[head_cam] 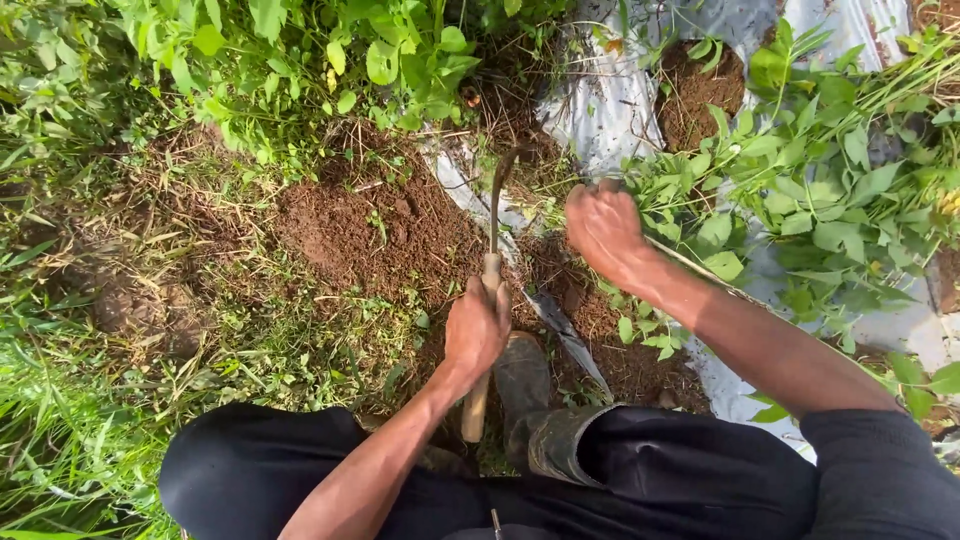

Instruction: Using a sickle and hands to remove weeds from a farm plot covered with plastic mulch.

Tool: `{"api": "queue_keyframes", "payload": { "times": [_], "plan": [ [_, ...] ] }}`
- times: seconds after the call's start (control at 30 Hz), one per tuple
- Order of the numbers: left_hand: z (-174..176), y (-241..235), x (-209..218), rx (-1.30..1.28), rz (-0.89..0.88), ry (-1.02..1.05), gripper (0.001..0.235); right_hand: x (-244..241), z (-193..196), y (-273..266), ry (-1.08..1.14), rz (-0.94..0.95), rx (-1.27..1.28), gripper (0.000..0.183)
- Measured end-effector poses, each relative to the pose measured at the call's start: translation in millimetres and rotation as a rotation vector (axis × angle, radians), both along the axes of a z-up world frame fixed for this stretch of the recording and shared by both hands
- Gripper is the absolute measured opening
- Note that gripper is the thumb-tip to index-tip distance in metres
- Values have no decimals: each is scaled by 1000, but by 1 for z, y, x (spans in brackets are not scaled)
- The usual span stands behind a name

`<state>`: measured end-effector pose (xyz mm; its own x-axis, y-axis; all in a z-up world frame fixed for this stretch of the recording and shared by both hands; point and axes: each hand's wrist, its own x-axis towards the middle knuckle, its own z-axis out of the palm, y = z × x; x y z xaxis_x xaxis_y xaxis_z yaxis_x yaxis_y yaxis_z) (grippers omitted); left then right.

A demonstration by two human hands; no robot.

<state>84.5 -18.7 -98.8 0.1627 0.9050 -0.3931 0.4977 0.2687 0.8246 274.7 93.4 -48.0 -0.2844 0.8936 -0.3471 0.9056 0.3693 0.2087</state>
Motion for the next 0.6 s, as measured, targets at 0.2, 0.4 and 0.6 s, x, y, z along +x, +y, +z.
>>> {"api": "queue_keyframes", "payload": {
  "times": [0.2,0.4,0.6],
  "plan": [
    [-7,0,-14,249,119,-58,42,26,6,1,120,1,-27,36],
    [10,12,-10,-8,86,91,26,59,6,18,252,-457,-395,32],
    [65,26,-30,-17,-6,304,24,83,-13,46,188,-490,-427,42]
  ]
}}
